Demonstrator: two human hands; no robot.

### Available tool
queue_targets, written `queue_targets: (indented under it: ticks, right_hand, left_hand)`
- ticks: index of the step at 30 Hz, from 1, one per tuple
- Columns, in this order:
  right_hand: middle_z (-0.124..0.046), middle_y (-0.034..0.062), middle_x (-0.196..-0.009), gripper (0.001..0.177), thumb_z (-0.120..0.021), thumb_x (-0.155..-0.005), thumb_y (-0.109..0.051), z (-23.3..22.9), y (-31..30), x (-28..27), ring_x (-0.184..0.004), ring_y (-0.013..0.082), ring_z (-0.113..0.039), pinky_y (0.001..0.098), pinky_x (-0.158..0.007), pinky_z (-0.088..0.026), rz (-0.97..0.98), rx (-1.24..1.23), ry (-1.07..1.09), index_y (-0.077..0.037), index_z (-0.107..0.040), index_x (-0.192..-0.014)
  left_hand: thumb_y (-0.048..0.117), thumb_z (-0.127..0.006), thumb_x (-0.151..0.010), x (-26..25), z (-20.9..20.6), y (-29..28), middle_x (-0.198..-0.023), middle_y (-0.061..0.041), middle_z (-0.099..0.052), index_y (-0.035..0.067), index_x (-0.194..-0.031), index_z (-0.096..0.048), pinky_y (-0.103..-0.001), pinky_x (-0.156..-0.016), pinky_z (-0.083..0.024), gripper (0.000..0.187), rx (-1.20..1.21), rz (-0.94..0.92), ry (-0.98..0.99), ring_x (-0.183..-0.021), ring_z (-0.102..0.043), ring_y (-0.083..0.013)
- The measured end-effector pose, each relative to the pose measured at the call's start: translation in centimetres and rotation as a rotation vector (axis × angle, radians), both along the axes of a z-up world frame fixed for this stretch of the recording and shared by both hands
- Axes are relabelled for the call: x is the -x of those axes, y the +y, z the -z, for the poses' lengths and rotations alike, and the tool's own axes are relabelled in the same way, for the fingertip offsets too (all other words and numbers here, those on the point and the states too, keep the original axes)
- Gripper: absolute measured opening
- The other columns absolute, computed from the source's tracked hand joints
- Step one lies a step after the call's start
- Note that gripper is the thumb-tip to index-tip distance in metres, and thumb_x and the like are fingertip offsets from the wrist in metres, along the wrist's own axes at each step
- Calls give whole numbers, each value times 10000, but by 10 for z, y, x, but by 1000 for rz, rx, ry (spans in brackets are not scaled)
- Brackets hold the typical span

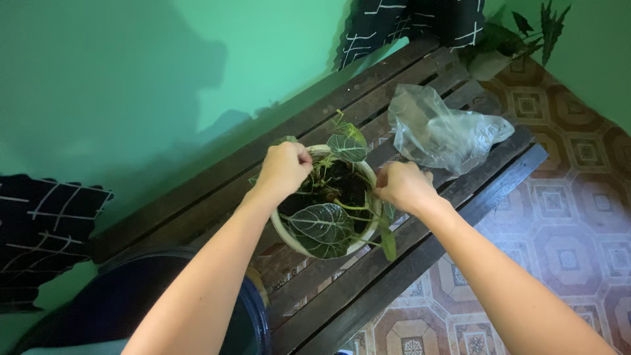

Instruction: The person scoops water from a bucket using a light blue plastic scoop and waters a potted plant on a wooden bench. They then move to a windowsill and water several other potted plants in a row.

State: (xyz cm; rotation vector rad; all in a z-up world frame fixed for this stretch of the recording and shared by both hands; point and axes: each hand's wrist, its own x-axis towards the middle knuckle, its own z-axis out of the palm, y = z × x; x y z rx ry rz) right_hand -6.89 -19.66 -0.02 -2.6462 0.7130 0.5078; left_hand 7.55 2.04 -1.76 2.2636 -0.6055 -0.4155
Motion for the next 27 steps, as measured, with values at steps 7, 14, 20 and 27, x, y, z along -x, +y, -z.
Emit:
queue_targets:
  ticks: [7,14,20,27]
  right_hand:
    - [-799,118,-935,307,-787,-781,-318,-20,4,-16,-903,282,-769,385,-874,-571,29,-192,-184,-85,-803,-980]
    - [-819,95,-956,333,-790,-735,-256,-27,26,-31,-909,227,-766,347,-863,-568,-101,-401,-157,-111,-833,-1031]
    - [-804,136,-980,446,-737,-771,-211,-16,30,-28,-906,252,-764,360,-866,-568,-45,-341,-190,-158,-751,-1213]
    - [-820,119,-988,362,-755,-786,-312,-28,31,-19,-942,232,-774,348,-898,-562,-7,-318,-177,-145,-836,-1097]
  left_hand:
    - [131,-748,-797,-8,-2,12,-842,-157,-765,73,-937,-782,-390,-765,-576,156,-17,-88,153,-773,-754,-284]
    - [117,-760,-781,-5,-1,20,-912,-132,-778,63,-954,-782,-362,-795,-571,182,4,-64,161,-848,-756,-253]
    - [146,-782,-793,-2,-1,28,-907,-113,-777,72,-984,-786,-359,-781,-573,204,69,-57,192,-832,-747,-228]
    - [139,-730,-840,-1,-11,39,-928,-113,-770,75,-1074,-759,-356,-699,-582,244,143,-133,220,-735,-742,-234]
